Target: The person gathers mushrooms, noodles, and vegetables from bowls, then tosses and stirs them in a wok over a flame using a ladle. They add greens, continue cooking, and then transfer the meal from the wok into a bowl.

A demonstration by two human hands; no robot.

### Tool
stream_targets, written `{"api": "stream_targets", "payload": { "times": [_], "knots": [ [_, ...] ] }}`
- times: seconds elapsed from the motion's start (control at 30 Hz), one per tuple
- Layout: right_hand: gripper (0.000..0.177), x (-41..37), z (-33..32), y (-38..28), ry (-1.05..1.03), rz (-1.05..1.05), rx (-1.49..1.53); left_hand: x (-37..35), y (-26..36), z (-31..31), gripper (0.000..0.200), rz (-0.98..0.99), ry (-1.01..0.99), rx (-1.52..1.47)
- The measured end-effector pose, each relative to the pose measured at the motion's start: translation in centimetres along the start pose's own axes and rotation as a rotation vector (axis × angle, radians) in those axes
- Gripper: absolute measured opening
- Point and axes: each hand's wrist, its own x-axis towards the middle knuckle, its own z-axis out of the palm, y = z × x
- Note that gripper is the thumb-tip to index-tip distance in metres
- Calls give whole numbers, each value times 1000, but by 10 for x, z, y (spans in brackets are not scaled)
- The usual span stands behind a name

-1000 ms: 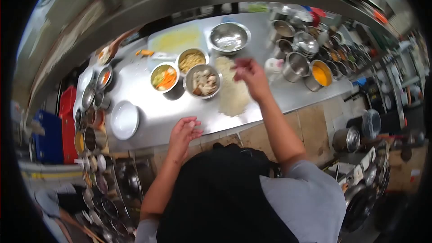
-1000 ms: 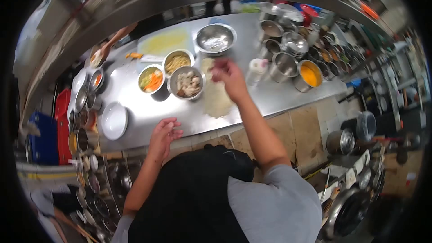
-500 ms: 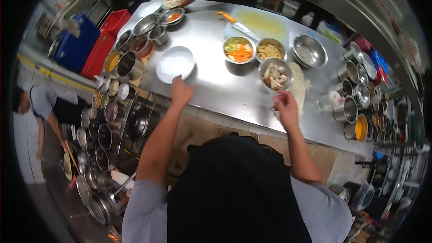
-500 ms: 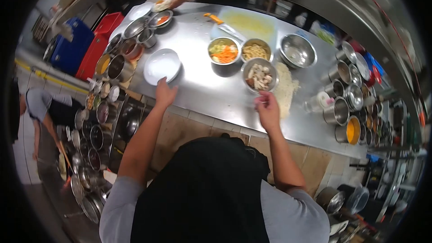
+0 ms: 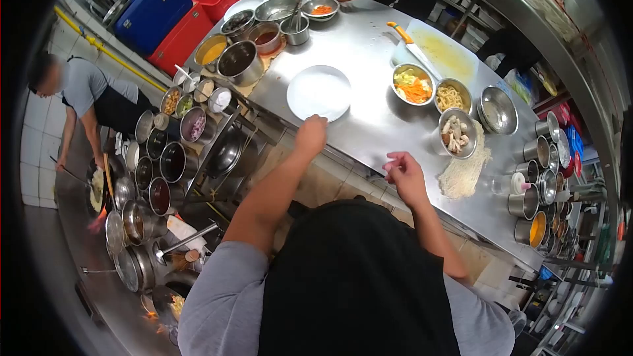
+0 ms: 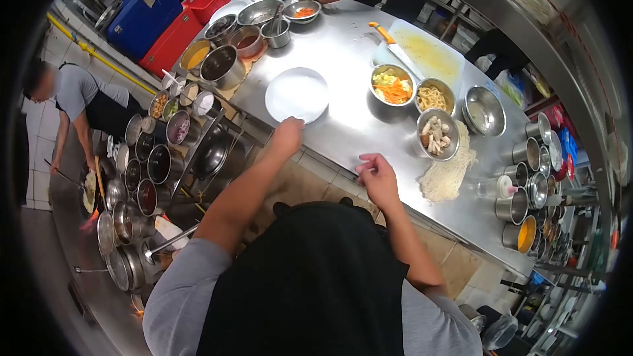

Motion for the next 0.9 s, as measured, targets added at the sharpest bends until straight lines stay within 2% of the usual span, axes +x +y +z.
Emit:
{"api": "stream_targets", "payload": {
  "times": [0.1,0.13,0.2,0.23,0.3,0.37,0.4,0.43,0.47,0.5,0.53,0.57,0.6,0.63,0.7,0.77,0.83,0.9],
  "knots": [
    [32,64,28,1,35,5,-35,-3,7,-16,33,26,70,92],
    [33,92,38,2,54,-8,-76,-9,13,-28,33,23,76,91],
    [40,142,63,-8,99,26,-217,-35,21,-53,48,75,204,202],
    [40,169,74,-6,82,16,-218,-45,15,-56,50,75,169,158],
    [49,229,90,11,231,-112,-549,-65,-2,-61,53,43,91,3],
    [58,279,106,25,291,-43,-523,-86,-16,-72,56,-7,15,-218],
    [55,305,110,38,290,-61,-504,-93,-24,-83,59,-27,-15,-324],
    [52,325,111,49,284,-76,-480,-96,-32,-101,59,-58,26,-298],
    [39,336,109,54,288,-185,-543,-100,-37,-124,60,-227,-15,-514],
    [26,346,107,58,302,-203,-563,-105,-45,-145,62,-390,-54,-739],
    [20,369,99,81,296,-128,-480,-101,-64,-169,72,-426,92,-700],
    [18,351,109,58,363,-149,-586,-86,-81,-226,76,-399,218,-603],
    [15,351,114,51,360,-18,-403,-60,-114,-283,76,-549,159,-697],
    [13,362,110,62,373,-142,-497,-33,-146,-337,73,-552,275,-699],
    [14,371,107,72,406,-208,-514,26,-213,-471,68,-514,535,-679],
    [17,367,111,69,447,-134,-492,61,-252,-579,63,-502,641,-650],
    [19,381,101,82,433,-136,-569,74,-267,-641,39,-529,588,-615],
    [20,377,99,82,437,-128,-642,74,-276,-664,36,-519,568,-595]
  ]
}}
